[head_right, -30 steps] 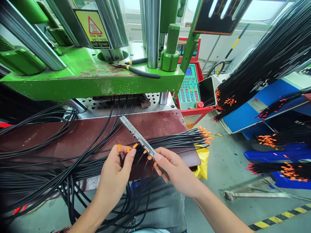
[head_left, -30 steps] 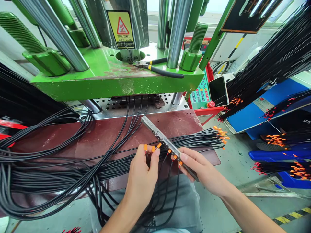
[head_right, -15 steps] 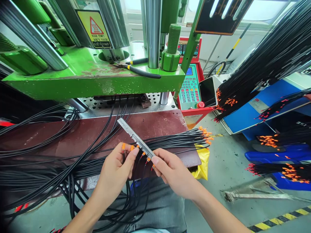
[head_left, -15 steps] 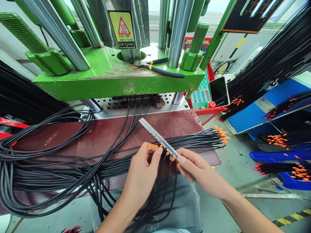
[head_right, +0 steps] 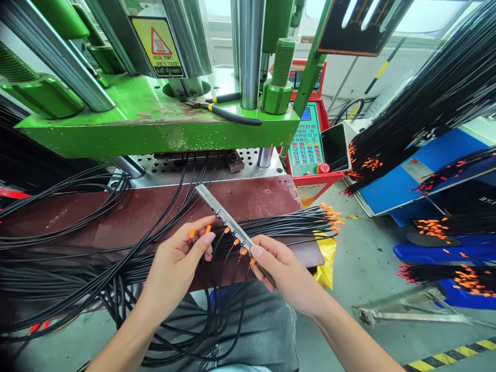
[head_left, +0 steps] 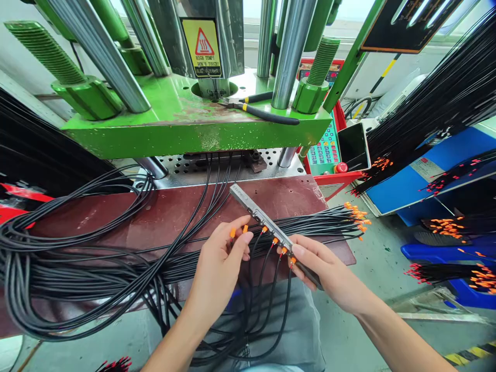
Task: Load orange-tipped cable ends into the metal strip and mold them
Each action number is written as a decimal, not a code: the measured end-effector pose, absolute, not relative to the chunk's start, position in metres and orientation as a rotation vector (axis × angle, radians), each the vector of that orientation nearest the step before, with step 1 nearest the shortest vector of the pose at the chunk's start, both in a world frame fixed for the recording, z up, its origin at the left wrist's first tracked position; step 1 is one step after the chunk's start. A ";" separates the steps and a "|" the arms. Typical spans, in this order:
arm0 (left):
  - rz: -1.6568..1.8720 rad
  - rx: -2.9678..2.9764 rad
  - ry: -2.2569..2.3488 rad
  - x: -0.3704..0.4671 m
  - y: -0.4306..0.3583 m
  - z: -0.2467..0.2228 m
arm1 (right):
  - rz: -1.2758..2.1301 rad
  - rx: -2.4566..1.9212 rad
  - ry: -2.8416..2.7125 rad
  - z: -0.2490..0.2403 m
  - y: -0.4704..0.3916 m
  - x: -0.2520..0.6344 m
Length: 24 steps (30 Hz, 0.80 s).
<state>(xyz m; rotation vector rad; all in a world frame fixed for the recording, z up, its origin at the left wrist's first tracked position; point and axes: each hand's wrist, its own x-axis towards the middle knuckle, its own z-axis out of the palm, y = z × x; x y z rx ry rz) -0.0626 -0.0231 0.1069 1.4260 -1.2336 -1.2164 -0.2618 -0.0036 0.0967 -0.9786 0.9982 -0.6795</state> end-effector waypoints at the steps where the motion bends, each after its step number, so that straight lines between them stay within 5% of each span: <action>1: -1.219 1.418 -1.190 -0.063 -0.024 0.106 | -0.677 -0.985 0.998 0.097 -0.004 -0.261; 24: -1.446 1.399 -1.114 -0.053 -0.035 0.072 | -0.566 -1.246 1.054 0.056 0.001 -0.264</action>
